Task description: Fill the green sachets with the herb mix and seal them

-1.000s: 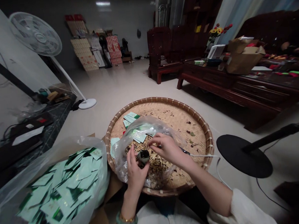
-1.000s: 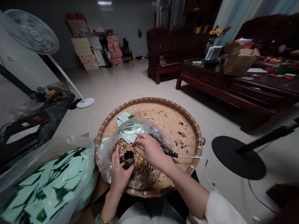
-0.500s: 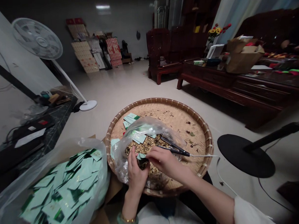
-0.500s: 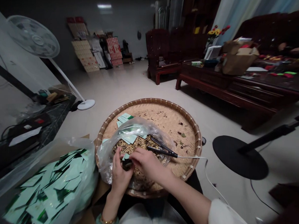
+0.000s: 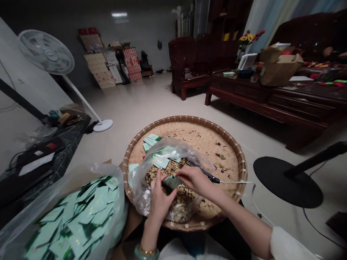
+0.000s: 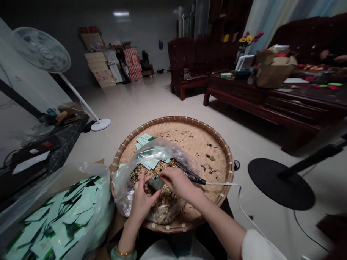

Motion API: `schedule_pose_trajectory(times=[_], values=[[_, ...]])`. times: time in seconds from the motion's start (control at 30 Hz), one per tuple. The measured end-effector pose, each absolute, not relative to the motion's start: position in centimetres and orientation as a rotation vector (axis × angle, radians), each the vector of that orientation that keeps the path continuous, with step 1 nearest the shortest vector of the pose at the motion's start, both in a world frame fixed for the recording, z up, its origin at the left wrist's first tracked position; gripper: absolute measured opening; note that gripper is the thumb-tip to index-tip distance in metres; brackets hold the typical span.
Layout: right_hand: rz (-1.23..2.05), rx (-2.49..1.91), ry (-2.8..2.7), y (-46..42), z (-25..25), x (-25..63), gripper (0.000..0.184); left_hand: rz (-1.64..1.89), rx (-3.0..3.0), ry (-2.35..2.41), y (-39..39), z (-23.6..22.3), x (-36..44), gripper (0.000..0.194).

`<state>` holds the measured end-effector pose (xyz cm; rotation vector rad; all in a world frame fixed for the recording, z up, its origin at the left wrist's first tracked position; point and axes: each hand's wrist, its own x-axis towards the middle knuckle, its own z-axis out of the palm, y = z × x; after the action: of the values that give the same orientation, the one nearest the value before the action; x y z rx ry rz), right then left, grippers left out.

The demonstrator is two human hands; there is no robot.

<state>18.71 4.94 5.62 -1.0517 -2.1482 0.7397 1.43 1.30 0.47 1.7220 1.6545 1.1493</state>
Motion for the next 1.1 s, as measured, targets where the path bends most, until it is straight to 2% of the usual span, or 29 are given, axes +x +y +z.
schedule_pose_trajectory(times=[0.17,0.23,0.4,0.47,0.57,0.7,0.77,0.97,1.1], values=[[0.952,-1.070,-1.973,5.7,6.0,19.8,0.010,1.014,1.378,1.390,1.9,1.0,0.2,0.038],[0.987,-1.038,-1.918,5.5,6.1,19.9,0.014,1.006,1.225,1.323,2.0,1.3,0.4,0.030],[0.999,-0.976,-1.926,5.3,6.1,20.1,0.028,1.002,1.063,1.235,1.7,1.3,1.2,0.030],[0.993,-0.972,-1.939,5.4,6.1,20.3,0.025,1.001,1.062,1.234,1.6,1.2,1.3,0.030],[0.953,-0.964,-2.031,5.6,6.3,20.4,0.010,1.000,1.101,1.261,1.5,1.3,1.4,0.029],[0.943,-0.943,-2.155,5.8,6.4,20.5,0.035,0.959,1.213,1.254,1.3,1.8,1.4,0.031],[1.004,-0.928,-2.136,5.9,6.3,20.6,0.039,0.915,1.264,1.237,1.3,2.2,1.2,0.032],[1.112,-0.996,-2.021,6.0,5.7,20.4,0.040,0.850,1.275,1.188,1.5,3.2,1.0,0.036],[1.236,-0.970,-2.139,5.9,5.9,20.3,0.030,0.858,1.169,1.148,1.5,2.9,1.8,0.027]])
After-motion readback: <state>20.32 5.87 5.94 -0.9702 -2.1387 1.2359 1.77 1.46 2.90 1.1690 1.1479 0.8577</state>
